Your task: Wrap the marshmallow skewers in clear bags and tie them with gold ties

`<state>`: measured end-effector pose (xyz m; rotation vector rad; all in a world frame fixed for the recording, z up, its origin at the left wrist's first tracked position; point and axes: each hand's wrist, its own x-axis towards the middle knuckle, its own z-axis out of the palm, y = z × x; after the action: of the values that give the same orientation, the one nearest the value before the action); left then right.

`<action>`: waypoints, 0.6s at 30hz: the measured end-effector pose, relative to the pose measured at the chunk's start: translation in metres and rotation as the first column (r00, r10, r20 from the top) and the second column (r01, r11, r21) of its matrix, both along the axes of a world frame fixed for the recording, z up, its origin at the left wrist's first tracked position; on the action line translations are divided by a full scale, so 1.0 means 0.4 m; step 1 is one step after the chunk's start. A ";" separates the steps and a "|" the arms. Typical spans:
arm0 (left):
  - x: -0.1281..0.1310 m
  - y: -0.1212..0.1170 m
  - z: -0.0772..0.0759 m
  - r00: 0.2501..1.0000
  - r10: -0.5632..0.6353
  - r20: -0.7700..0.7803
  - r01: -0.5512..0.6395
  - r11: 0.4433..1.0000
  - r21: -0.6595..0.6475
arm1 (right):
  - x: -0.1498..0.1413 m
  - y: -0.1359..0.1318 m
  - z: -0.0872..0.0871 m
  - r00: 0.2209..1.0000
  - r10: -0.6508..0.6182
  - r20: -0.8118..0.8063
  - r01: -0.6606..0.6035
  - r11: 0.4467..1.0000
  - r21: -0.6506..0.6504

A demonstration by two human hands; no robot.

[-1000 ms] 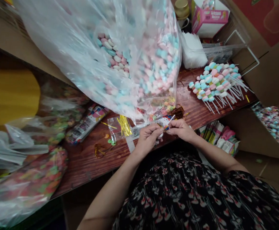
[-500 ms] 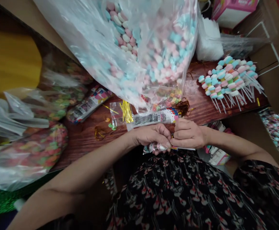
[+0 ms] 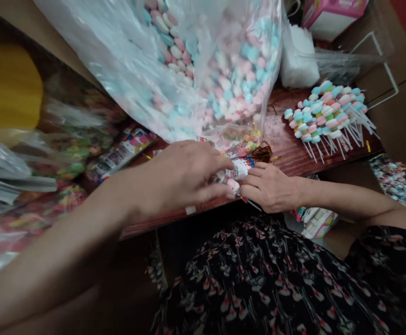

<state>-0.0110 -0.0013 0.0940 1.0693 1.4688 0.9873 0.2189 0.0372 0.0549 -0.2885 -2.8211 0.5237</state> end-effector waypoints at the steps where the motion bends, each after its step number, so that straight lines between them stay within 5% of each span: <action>1: 0.024 -0.030 0.034 0.951 -0.262 -0.162 0.276 0.958 0.072 | -0.006 0.015 -0.002 0.998 -0.070 -0.002 0.070 0.995 -0.067; 3: 0.076 -0.083 0.068 0.800 -0.411 -0.438 0.523 0.834 0.173 | -0.018 0.047 -0.001 0.968 -0.240 -0.070 0.212 0.938 -0.275; 5: 0.111 -0.099 0.046 0.686 -0.471 -0.554 0.657 0.728 0.195 | -0.026 0.063 0.011 0.895 -0.417 -0.161 0.278 0.801 -0.531; 7: 0.116 -0.070 -0.011 0.699 -0.445 -0.560 0.622 0.764 0.170 | -0.031 0.052 0.026 0.832 -0.520 -0.195 0.226 0.638 -0.736; 10: 0.087 0.005 -0.086 0.919 -0.278 -0.280 0.343 0.915 0.215 | -0.036 0.008 0.036 0.869 -0.465 -0.168 0.106 0.506 -0.856; 12: 0.071 0.034 -0.105 0.977 -0.186 -0.101 0.208 0.932 0.297 | -0.036 -0.009 0.030 0.900 -0.402 -0.169 0.095 0.559 -0.824; 14: 0.070 0.037 -0.106 0.992 -0.126 0.012 0.113 0.921 0.373 | -0.036 -0.003 0.014 0.894 -0.392 -0.215 0.154 0.720 -0.676; 16: 0.081 0.022 -0.107 0.980 -0.120 0.156 0.058 0.934 0.354 | -0.036 0.020 -0.006 0.869 -0.395 -0.300 0.277 0.888 -0.366; 18: 0.092 0.001 -0.116 0.930 -0.165 0.328 0.080 0.963 0.257 | -0.038 0.045 -0.027 0.861 -0.350 -0.368 0.381 0.924 0.012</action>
<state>0.0259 -0.0010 0.0477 1.0784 1.0013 1.2150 0.2037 0.0553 0.0442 -0.6285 -2.3443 0.3284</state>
